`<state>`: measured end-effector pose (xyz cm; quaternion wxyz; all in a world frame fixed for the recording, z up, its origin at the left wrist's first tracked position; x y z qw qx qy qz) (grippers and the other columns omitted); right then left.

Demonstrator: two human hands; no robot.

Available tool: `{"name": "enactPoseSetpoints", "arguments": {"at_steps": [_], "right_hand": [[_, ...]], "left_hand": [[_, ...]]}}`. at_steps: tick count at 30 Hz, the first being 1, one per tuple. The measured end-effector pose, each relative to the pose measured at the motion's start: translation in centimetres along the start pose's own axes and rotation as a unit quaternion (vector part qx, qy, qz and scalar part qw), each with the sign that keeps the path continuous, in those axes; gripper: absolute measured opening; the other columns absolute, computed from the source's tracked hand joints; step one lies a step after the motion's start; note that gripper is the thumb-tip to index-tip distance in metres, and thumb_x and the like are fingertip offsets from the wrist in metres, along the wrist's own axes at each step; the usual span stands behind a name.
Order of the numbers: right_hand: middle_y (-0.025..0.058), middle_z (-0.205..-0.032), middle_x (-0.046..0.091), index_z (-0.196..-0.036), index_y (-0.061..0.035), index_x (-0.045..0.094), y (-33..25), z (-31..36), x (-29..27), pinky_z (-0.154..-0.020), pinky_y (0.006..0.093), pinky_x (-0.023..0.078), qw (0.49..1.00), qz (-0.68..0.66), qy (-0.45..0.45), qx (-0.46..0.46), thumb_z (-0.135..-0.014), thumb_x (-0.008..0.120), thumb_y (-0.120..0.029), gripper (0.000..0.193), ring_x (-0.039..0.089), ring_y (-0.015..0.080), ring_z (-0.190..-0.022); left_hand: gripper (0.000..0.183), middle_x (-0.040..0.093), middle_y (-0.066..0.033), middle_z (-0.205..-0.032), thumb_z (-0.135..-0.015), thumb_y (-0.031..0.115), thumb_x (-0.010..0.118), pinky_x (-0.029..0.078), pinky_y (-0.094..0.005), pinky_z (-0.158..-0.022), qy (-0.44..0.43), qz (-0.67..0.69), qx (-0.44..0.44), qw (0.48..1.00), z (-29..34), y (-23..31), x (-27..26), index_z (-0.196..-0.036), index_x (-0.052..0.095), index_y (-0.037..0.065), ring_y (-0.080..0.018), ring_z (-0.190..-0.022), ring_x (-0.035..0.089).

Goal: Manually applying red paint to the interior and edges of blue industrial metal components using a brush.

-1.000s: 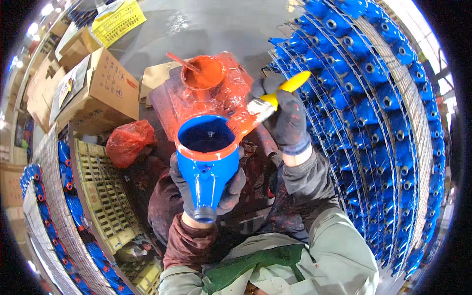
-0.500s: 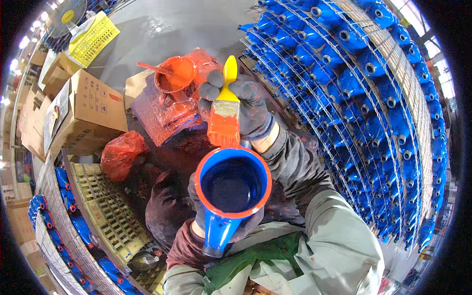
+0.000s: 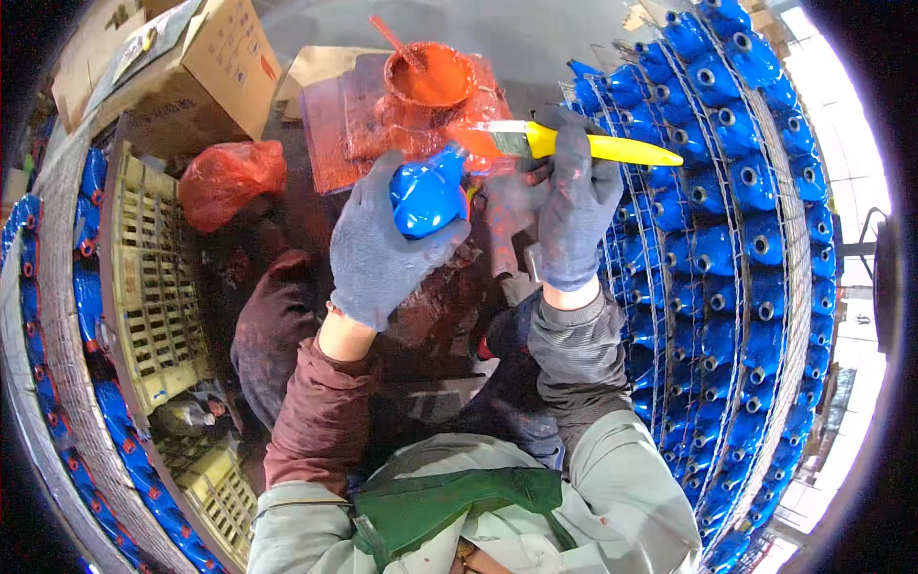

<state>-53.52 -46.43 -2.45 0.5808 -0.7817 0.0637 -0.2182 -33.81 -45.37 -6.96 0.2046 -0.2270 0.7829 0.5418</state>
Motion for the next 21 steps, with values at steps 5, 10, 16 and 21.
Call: {"name": "enactPoseSetpoints", "arguments": {"at_steps": [5,10,16,21], "right_hand": [[0.0088,-0.073,0.069,-0.094,0.001,0.068,-0.1,0.0,1.0,-0.058,0.0299,0.05,0.976,0.195,-0.044,-0.082,-0.091,0.066,-0.016,0.018,0.066,0.0152,-0.063],[0.0104,-0.071,0.068,-0.088,-0.0023,0.07,-0.9,0.1,1.4,-0.057,0.0326,0.05,0.923,0.336,-0.066,-0.177,-0.086,0.07,-0.014,0.012,0.065,0.0211,-0.059],[0.0075,-0.071,0.064,-0.093,0.0014,0.066,-1.4,0.3,0.8,-0.051,0.0272,0.047,0.982,0.163,-0.04,-0.089,-0.091,0.063,-0.013,0.015,0.06,0.0138,-0.057],[0.0065,-0.074,0.061,-0.104,0.0023,0.061,1.7,-0.5,0.2,-0.057,0.0256,0.044,0.999,-0.012,-0.048,0.015,-0.096,0.057,-0.027,0.031,0.056,0.0123,-0.064]], "left_hand": [[0.095,0.059,-0.0196,-0.118,-0.063,0.056,0.081,0.051,-0.0492,-0.083,-0.034,-0.164,0.056,0.984,0.7,1.0,0.3,-0.138,0.046,0.009,-0.0383,-0.102,0.061],[0.098,0.06,-0.0211,-0.117,-0.06,0.051,0.085,0.05,-0.0489,-0.088,-0.045,-0.174,0.079,0.981,0.8,1.6,0.3,-0.14,0.046,0.008,-0.0398,-0.105,0.06],[0.088,0.064,-0.0167,-0.113,-0.067,0.045,0.084,0.053,-0.0387,-0.083,-0.083,0.212,-0.144,0.963,0.3,-1.4,0.4,-0.134,0.049,0.001,-0.0281,-0.099,0.065],[0.057,0.065,-0.013,-0.117,-0.093,0.047,0.057,0.053,-0.0328,-0.09,-0.123,0.679,-0.254,0.678,1.3,-1.7,2.5,-0.13,0.054,0.003,-0.0239,-0.104,0.065]]}}
Point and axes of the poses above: each hand's wrist, its own z-axis away from the middle knuckle, its own x-axis out of the palm, y = z × x, the point moved 6 cm from there along -z, towards the middle knuckle
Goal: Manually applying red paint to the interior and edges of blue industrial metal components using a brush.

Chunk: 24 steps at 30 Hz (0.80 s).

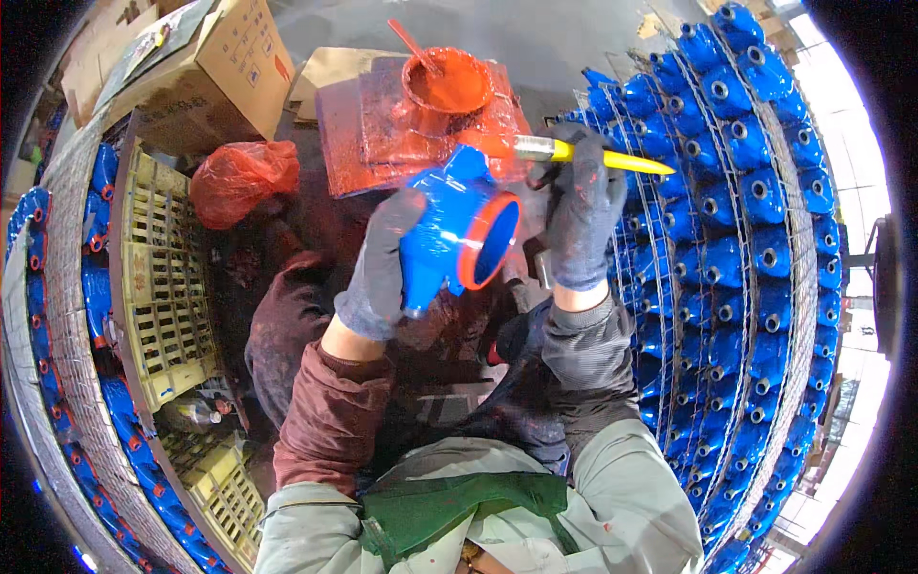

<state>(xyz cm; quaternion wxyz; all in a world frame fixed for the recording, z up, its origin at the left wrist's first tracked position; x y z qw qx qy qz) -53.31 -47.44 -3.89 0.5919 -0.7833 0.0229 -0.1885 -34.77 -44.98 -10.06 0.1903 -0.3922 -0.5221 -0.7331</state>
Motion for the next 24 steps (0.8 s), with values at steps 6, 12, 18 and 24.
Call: {"name": "enactPoseSetpoints", "arguments": {"at_steps": [6,12,18,24], "right_hand": [[0.015,-0.112,0.067,-0.122,-0.0058,0.058,8.9,0.3,1.9,-0.075,0.0371,0.058,0.829,-0.477,-0.13,0.263,-0.102,0.052,-0.033,0.034,0.067,0.0266,-0.089],[0.0104,-0.106,0.069,-0.117,-0.0062,0.058,8.5,-2.1,-1.3,-0.066,0.0297,0.06,0.9,-0.386,-0.024,0.202,-0.101,0.052,-0.039,0.037,0.07,0.0197,-0.082],[0.0123,-0.091,0.068,-0.107,-0.0013,0.061,3.5,-1.4,-0.9,-0.061,0.0329,0.055,0.931,-0.331,0.017,0.152,-0.099,0.055,-0.039,0.039,0.066,0.022,-0.073],[0.0034,-0.074,0.064,-0.098,-0.0021,0.066,0.7,0.2,0.3,-0.051,0.0227,0.044,0.997,0.064,0.043,0.027,-0.094,0.064,-0.031,0.029,0.057,0.0096,-0.058]], "left_hand": [[0.085,0.052,-0.0177,-0.138,-0.086,0.072,0.049,0.059,-0.0474,-0.076,-0.265,0.459,-0.163,0.832,-0.2,-1.6,3.6,-0.142,0.042,0.008,-0.0343,-0.107,0.064],[0.093,0.05,-0.0201,-0.139,-0.083,0.073,0.055,0.059,-0.0443,-0.073,-0.113,-0.012,-0.017,0.993,1.3,0.8,2.4,-0.146,0.035,0.007,-0.0362,-0.111,0.061],[0.067,0.053,-0.0172,-0.134,-0.093,0.049,0.058,0.049,-0.0515,-0.096,-0.044,0.134,-0.071,0.987,-0.3,1.0,0.8,-0.139,0.043,0.003,-0.0353,-0.116,0.057],[0.066,0.06,-0.0168,-0.119,-0.078,0.043,0.072,0.053,-0.0433,-0.084,0.078,-0.638,0.126,0.756,-0.2,1.1,-0.3,-0.131,0.051,0.009,-0.0367,-0.105,0.061]]}}
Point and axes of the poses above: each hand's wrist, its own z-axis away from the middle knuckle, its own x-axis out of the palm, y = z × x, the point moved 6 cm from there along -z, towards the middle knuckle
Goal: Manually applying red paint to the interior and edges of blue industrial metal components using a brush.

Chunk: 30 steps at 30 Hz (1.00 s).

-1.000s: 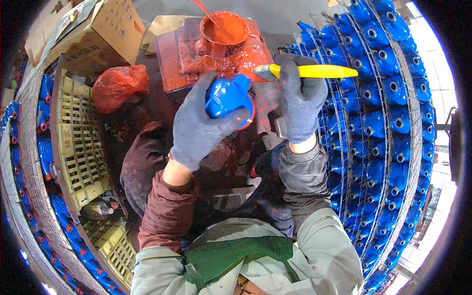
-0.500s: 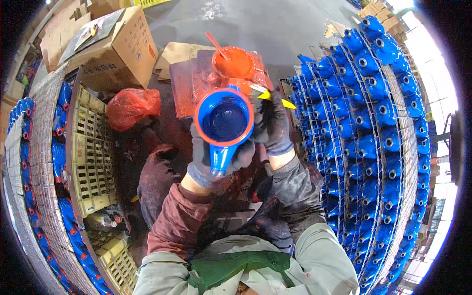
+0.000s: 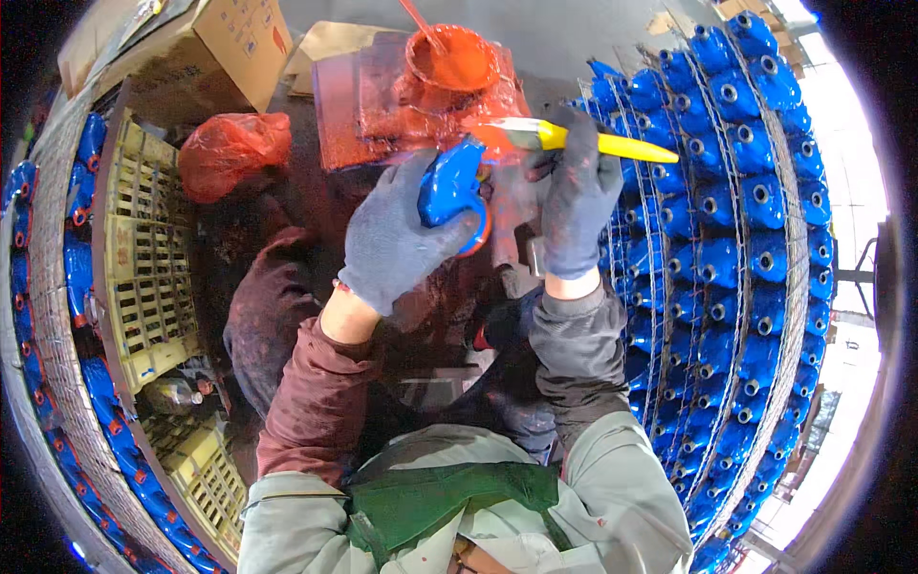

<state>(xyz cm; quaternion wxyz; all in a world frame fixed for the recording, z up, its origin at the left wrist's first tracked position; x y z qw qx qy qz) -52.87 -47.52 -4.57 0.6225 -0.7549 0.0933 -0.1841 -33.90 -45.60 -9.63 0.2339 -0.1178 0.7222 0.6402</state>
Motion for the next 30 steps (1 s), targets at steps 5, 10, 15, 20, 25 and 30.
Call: {"name": "enactPoseSetpoints", "arguments": {"at_steps": [5,10,15,20,25,30], "right_hand": [[0.0076,-0.07,0.069,-0.09,0.0007,0.068,-0.4,0.1,0.4,-0.051,0.0291,0.047,0.977,0.176,-0.025,-0.119,-0.09,0.069,-0.02,0.021,0.064,0.0142,-0.058],[0.0078,-0.068,0.07,-0.088,0.0004,0.069,-1.7,0.1,0.8,-0.053,0.0336,0.05,0.928,0.31,-0.04,-0.202,-0.089,0.069,-0.019,0.019,0.066,0.0187,-0.056],[0.0037,-0.069,0.065,-0.085,-0.0004,0.065,-1.8,0.3,-0.4,-0.051,0.0285,0.047,0.989,0.121,-0.004,-0.091,-0.09,0.068,-0.016,0.017,0.063,0.0123,-0.059],[0.005,-0.076,0.062,-0.095,-0.0015,0.064,-0.8,-0.6,-1.5,-0.052,0.0249,0.041,0.994,-0.029,0.028,-0.098,-0.093,0.064,-0.042,0.041,0.053,0.0097,-0.058],[0.0037,-0.07,0.058,-0.091,-0.0094,0.056,3.9,-0.2,1.0,-0.052,0.0266,0.044,0.943,-0.311,-0.031,0.113,-0.099,0.054,-0.042,0.033,0.054,0.0132,-0.058],[0.0035,-0.092,0.066,-0.103,-0.0107,0.06,5.8,5.1,3.8,-0.072,0.0285,0.052,0.907,-0.313,-0.138,0.245,-0.094,0.06,-0.035,0.026,0.063,0.016,-0.081]], "left_hand": [[0.073,0.057,-0.0194,-0.118,-0.071,0.041,0.073,0.053,-0.0489,-0.08,-0.006,-0.212,0.082,0.974,0.6,2.0,0.8,-0.133,0.049,0.011,-0.0405,-0.102,0.06],[0.074,0.058,-0.0195,-0.123,-0.073,0.041,0.075,0.052,-0.0455,-0.088,-0.011,-0.211,0.07,0.975,0.7,2.2,1.0,-0.137,0.051,0.015,-0.0388,-0.107,0.061],[0.074,0.061,-0.0175,-0.124,-0.075,0.034,0.075,0.051,-0.0373,-0.091,-0.058,0.171,-0.043,0.983,0.1,0.8,0.3,-0.138,0.049,0.004,-0.0297,-0.109,0.063],[0.069,0.061,-0.0136,-0.125,-0.083,0.032,0.067,0.05,-0.0347,-0.095,-0.122,0.57,-0.111,0.805,0.5,0.7,0.7,-0.137,0.047,-0.005,-0.0212,-0.109,0.062],[0.061,0.062,-0.014,-0.124,-0.087,0.039,0.063,0.053,-0.0402,-0.093,-0.182,0.817,-0.171,0.52,2.6,-1.0,4.8,-0.133,0.051,0.002,-0.026,-0.106,0.064],[0.052,0.056,-0.0181,-0.131,-0.098,0.037,0.049,0.054,-0.0391,-0.076,-0.258,0.869,-0.165,0.389,2.5,-1.8,8.6,-0.139,0.044,0.006,-0.033,-0.104,0.061]]}}
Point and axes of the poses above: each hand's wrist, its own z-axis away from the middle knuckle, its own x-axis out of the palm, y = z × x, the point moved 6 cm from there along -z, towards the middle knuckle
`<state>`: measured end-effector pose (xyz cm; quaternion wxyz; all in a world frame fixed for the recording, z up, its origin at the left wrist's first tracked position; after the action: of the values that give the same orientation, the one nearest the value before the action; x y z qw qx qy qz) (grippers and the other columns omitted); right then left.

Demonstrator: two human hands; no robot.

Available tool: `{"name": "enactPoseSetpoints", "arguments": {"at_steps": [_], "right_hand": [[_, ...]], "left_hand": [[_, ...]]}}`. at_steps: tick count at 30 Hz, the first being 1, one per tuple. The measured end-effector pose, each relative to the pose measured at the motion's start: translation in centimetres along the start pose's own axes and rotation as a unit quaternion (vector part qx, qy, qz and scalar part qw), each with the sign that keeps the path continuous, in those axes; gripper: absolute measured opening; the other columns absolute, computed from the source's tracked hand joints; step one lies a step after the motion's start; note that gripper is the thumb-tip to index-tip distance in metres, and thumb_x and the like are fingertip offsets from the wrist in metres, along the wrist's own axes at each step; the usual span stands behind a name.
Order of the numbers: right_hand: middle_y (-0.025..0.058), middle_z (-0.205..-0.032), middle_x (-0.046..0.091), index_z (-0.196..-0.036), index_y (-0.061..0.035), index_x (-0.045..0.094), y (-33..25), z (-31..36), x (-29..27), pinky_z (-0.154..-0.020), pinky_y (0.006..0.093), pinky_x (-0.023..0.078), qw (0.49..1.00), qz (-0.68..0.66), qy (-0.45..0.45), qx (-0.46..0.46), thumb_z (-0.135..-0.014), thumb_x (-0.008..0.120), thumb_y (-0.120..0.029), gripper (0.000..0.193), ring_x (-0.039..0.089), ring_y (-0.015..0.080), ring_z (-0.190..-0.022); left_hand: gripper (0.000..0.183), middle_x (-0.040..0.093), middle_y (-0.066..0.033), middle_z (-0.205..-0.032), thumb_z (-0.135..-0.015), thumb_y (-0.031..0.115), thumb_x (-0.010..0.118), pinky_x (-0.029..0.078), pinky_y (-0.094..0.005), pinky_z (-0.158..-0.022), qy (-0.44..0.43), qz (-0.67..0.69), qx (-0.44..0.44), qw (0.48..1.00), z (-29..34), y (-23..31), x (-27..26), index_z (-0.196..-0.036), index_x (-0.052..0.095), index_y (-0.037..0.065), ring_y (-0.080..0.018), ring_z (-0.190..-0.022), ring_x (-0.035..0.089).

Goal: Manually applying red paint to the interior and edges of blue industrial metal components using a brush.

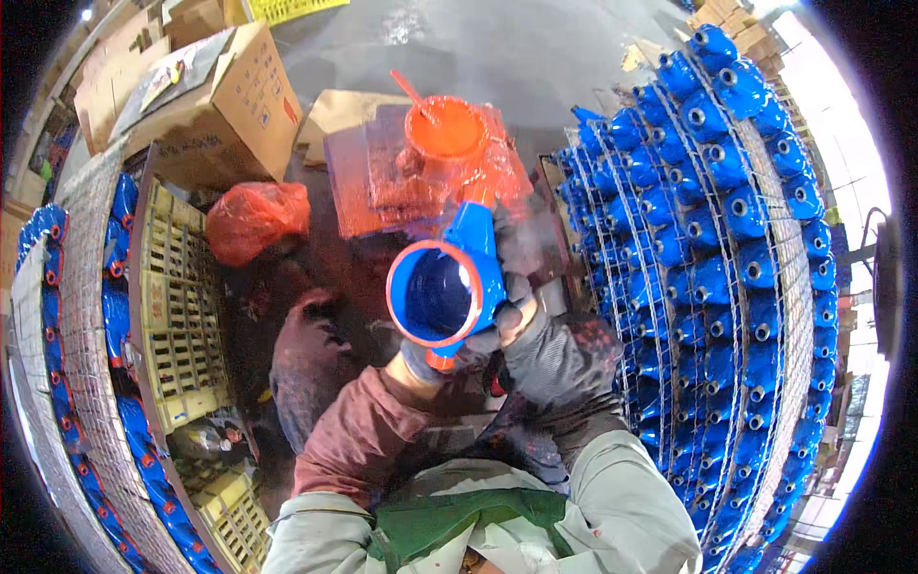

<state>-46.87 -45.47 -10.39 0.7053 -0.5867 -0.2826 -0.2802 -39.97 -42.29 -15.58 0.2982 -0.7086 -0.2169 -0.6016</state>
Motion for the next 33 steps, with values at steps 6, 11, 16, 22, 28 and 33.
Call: {"name": "enactPoseSetpoints", "arguments": {"at_steps": [6,11,16,22,28,33], "right_hand": [[0.0061,-0.104,0.064,-0.116,-0.0094,0.057,0.6,0.5,-0.8,-0.083,0.0322,0.052,0.994,0.094,-0.054,-0.02,-0.087,0.066,-0.023,0.033,0.062,0.0179,-0.095],[0.0081,-0.115,0.063,-0.127,-0.0084,0.053,-2.4,-0.5,-2.8,-0.092,0.0353,0.051,0.959,0.244,-0.053,-0.13,-0.081,0.071,-0.012,0.049,0.062,0.0194,-0.107],[-0.0023,-0.065,0.047,-0.096,-0.0114,0.058,-3.7,2.6,-8.3,-0.053,0.0264,0.041,0.968,-0.023,0.223,-0.112,-0.097,0.05,-0.058,0.048,0.046,0.0103,-0.057],[0.0033,-0.085,0.057,-0.102,-0.0027,0.061,-5.2,11.3,-5.7,-0.057,0.0239,0.04,0.909,0.205,0.25,-0.263,-0.101,0.044,-0.051,0.051,0.049,0.0098,-0.066],[0.0112,-0.098,0.064,-0.1,0.0031,0.066,-9.7,18.0,2.0,-0.063,0.027,0.047,0.875,0.242,0.181,-0.378,-0.094,0.062,-0.034,0.038,0.055,0.0146,-0.075],[0.0211,-0.099,0.07,-0.101,0.0004,0.065,-9.2,20.9,4.2,-0.056,0.0282,0.048,0.891,0.222,0.123,-0.375,-0.091,0.064,-0.014,0.017,0.06,0.0163,-0.066]], "left_hand": [[0.071,0.048,-0.0122,-0.142,-0.088,0.036,0.069,0.043,-0.0464,-0.105,0.015,-0.209,0.068,0.975,0.0,-0.1,3.8,-0.146,0.037,0.01,-0.0266,-0.128,0.05],[0.092,0.041,-0.0141,-0.149,-0.084,0.069,0.058,0.039,-0.0574,-0.108,-0.119,0.062,-0.094,0.986,2.0,-0.1,9.7,-0.151,0.03,0.013,-0.0364,-0.136,0.042],[0.083,0.051,-0.0168,-0.14,-0.09,0.067,0.05,0.055,-0.0501,-0.089,-0.049,-0.147,-0.009,0.988,1.4,2.6,9.7,-0.145,0.038,0.007,-0.0357,-0.123,0.054],[0.076,0.045,-0.0153,-0.138,-0.087,0.041,0.07,0.046,-0.0411,-0.101,0.063,-0.56,0.306,0.767,4.6,4.0,11.5,-0.142,0.033,0.004,-0.0275,-0.121,0.052],[0.07,0.046,-0.018,-0.127,-0.065,0.022,0.086,0.044,-0.0506,-0.101,-0.089,-0.842,0.457,0.272,9.8,-0.8,16.8,-0.126,0.051,0.016,-0.042,-0.116,0.051],[0.048,0.049,-0.0159,-0.123,-0.065,0.02,0.084,0.046,-0.062,-0.093,-0.204,-0.862,0.442,0.142,13.2,-4.5,17.7,-0.108,0.062,0.027,-0.0422,-0.109,0.055]]}}
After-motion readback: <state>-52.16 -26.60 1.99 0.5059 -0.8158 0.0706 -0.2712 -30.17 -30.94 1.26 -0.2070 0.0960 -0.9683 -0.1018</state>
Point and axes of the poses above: each hand's wrist, its own z-axis away from the middle knuckle, its own x-axis out of the palm, y = z × x, the point moved 6 cm from there along -z, towards the middle knuckle
